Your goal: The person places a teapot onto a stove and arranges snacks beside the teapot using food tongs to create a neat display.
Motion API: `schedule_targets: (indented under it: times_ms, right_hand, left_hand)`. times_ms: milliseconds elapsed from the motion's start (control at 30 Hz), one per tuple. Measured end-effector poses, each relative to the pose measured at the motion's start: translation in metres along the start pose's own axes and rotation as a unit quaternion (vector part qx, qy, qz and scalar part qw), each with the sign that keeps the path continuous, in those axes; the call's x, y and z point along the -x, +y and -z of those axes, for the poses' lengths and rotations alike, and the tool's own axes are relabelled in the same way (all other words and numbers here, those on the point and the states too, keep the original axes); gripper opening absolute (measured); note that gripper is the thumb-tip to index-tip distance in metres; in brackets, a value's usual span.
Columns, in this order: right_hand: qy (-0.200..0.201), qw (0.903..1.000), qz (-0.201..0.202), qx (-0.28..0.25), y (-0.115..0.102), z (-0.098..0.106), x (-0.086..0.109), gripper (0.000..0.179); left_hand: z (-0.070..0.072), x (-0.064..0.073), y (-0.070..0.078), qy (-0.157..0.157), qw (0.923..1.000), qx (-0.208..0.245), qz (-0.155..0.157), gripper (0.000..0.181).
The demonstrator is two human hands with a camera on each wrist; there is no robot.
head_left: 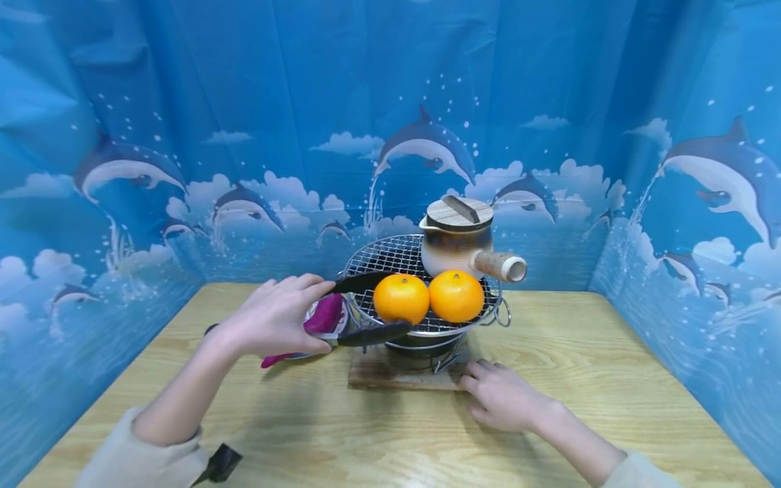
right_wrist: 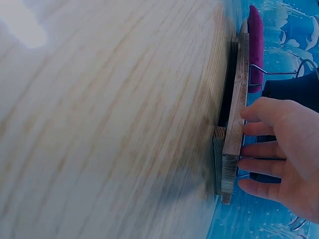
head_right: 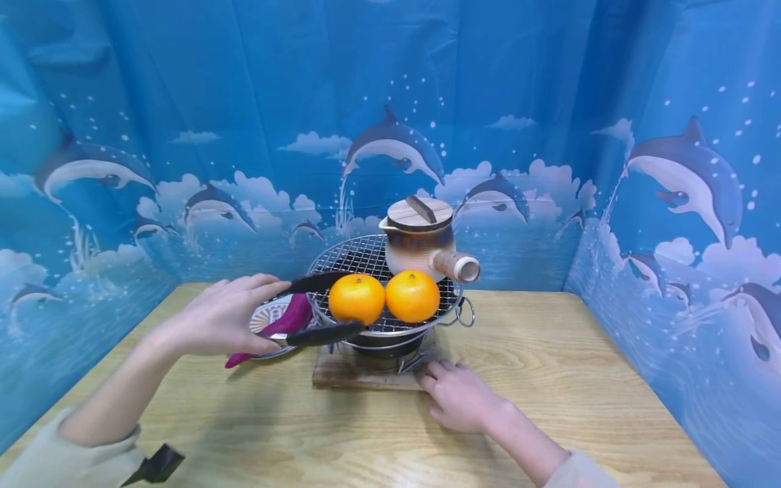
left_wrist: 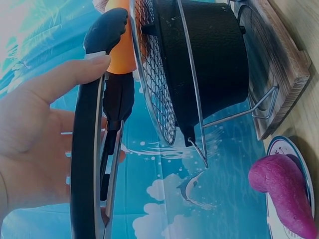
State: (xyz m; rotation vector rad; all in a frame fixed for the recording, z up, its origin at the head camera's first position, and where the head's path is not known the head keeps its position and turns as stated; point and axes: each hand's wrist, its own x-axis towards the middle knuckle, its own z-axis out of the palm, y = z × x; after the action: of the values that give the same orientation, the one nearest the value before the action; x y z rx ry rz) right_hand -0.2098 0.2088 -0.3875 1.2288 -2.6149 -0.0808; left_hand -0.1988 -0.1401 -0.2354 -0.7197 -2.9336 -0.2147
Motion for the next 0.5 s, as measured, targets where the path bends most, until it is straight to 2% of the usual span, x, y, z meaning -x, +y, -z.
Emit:
schedule_targets:
  times_ms: [300, 500]
  right_hand:
    - [0.009, 1.0000, 0.001, 0.003, 0.0002, 0.0007, 0.0000, 0.026]
    - [0.001, 1.0000, 0.001, -0.002, -0.0007, 0.0011, 0.0003, 0.027]
  left_hand:
    - [0.0011, 0.0039, -0.0030, 0.014, 0.9999, 0.005, -0.003, 0.091]
    - [0.0014, 0.0097, -0.0090, 0.020, 0.9996, 0.013, 0.011, 0.094]
